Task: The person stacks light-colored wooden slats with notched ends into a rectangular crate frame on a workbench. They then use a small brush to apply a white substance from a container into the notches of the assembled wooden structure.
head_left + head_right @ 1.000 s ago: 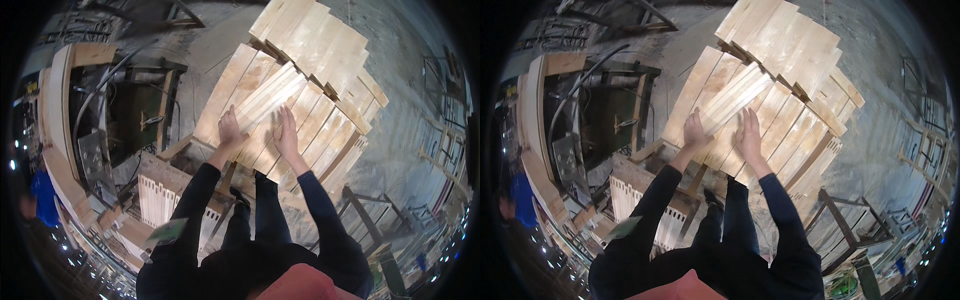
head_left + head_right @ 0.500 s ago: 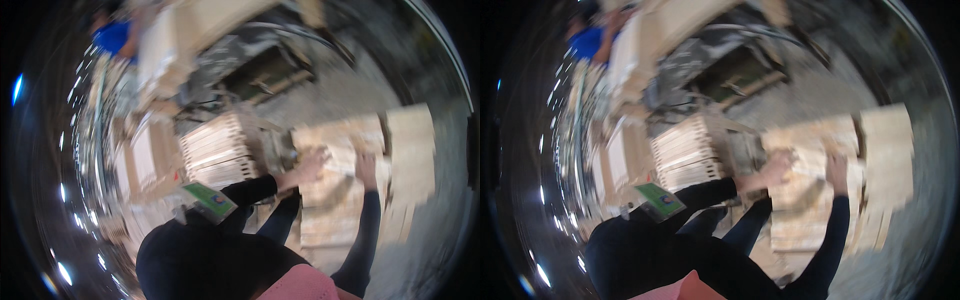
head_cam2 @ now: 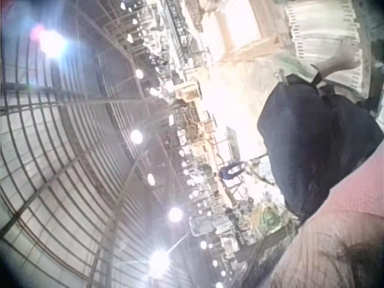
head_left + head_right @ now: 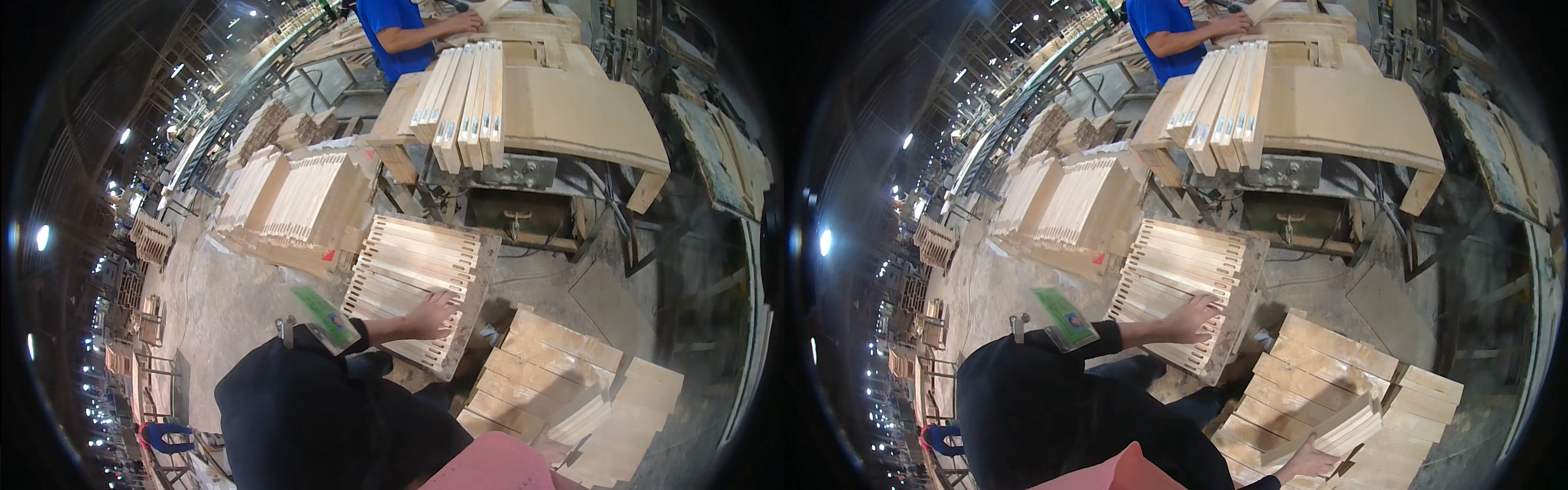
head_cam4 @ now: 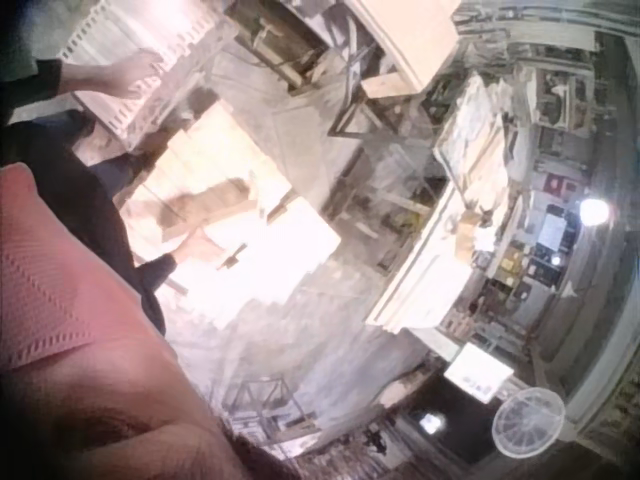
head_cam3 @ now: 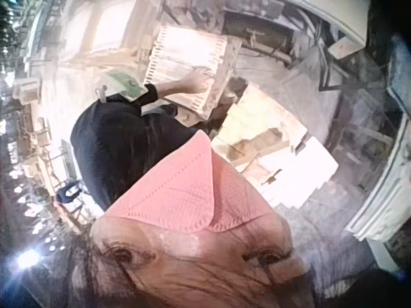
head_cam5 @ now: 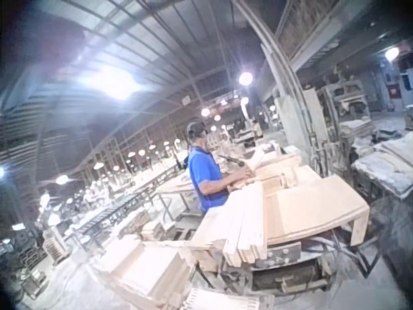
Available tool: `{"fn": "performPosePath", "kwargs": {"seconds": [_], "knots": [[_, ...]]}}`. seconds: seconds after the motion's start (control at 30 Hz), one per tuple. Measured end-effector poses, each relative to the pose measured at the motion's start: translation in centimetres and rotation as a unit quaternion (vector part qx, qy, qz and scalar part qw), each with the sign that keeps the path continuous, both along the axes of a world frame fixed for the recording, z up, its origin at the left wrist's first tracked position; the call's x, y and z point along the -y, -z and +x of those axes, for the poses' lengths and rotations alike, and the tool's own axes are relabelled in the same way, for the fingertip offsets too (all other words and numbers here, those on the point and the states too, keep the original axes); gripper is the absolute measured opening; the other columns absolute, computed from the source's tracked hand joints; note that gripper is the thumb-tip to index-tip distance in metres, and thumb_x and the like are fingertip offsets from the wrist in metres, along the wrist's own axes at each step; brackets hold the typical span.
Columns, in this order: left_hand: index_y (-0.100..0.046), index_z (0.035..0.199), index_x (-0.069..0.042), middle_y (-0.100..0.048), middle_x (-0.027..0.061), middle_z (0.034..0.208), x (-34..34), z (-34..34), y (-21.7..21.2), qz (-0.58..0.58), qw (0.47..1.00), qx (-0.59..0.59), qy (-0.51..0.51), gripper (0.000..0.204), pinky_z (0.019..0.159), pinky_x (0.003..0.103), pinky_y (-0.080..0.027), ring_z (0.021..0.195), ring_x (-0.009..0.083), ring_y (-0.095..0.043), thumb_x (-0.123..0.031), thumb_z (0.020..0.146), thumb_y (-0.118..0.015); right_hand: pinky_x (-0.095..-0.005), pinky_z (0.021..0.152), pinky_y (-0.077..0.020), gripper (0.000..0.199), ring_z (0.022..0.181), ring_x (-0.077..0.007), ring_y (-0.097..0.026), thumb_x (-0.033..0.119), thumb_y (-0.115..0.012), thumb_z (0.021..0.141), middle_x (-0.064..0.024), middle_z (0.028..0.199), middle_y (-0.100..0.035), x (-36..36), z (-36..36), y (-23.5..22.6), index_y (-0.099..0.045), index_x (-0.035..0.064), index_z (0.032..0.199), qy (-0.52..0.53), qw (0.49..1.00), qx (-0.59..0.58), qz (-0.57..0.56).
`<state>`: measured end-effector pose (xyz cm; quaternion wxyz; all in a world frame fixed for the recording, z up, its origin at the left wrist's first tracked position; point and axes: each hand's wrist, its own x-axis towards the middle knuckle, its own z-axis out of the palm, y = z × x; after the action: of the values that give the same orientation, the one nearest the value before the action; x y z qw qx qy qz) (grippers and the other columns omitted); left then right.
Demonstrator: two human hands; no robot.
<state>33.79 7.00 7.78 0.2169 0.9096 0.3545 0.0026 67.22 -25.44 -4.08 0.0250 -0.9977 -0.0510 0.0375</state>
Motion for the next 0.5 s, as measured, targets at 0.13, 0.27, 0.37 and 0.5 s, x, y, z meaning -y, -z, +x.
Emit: {"fn": "performPosePath", "kwargs": {"seconds": [0.13,0.27,0.37,0.5], "knots": [[-0.054,0.130,-0.005,-0.042,0.0242,0.141,1.2,-4.9,-0.7,0.010,0.999,-0.046,-0.022,0.061,0.111,0.051,-0.032,0.134,0.0434,-0.038,-0.032,0.079,-0.075,-0.0515,0.085,-0.0496,0.119,0.106,-0.0392,-0.058,0.063,-0.081,0.064,-0.0257,0.115,-0.056,-1.5,-2.4,2.0,-0.026,-0.0026,0.149,0.087,0.989,-0.105,-0.055],[-0.058,0.127,-0.003,-0.044,0.0240,0.141,3.4,-8.1,-1.6,-0.021,0.992,-0.108,-0.061,0.057,0.108,0.052,-0.035,0.133,0.0412,-0.040,-0.032,0.080,-0.073,-0.0550,0.085,-0.0468,0.133,0.107,-0.0404,-0.058,0.065,-0.080,0.062,-0.0241,0.124,-0.051,-1.3,-3.0,6.9,-0.004,0.0169,0.159,0.131,0.983,-0.112,-0.054],[-0.058,0.128,-0.003,-0.045,0.0229,0.141,3.8,-9.1,-2.6,-0.026,0.986,-0.137,-0.090,0.058,0.109,0.050,-0.037,0.133,0.0405,-0.040,-0.031,0.080,-0.073,-0.0594,0.084,-0.0448,0.132,0.111,-0.0415,-0.054,0.062,-0.081,0.061,-0.0244,0.131,-0.045,-2.0,-3.4,6.8,0.001,0.0258,0.159,0.194,0.970,-0.140,-0.046],[-0.059,0.128,-0.002,-0.048,0.0214,0.137,5.3,-9.9,-2.8,-0.077,0.978,-0.162,-0.106,0.056,0.108,0.046,-0.039,0.131,0.0388,-0.044,-0.030,0.081,-0.073,-0.0608,0.086,-0.0446,0.127,0.116,-0.0411,-0.051,0.055,-0.084,0.061,-0.0254,0.131,-0.044,-1.2,-2.8,6.3,-0.006,0.0213,0.156,0.177,0.972,-0.144,-0.049]]}}
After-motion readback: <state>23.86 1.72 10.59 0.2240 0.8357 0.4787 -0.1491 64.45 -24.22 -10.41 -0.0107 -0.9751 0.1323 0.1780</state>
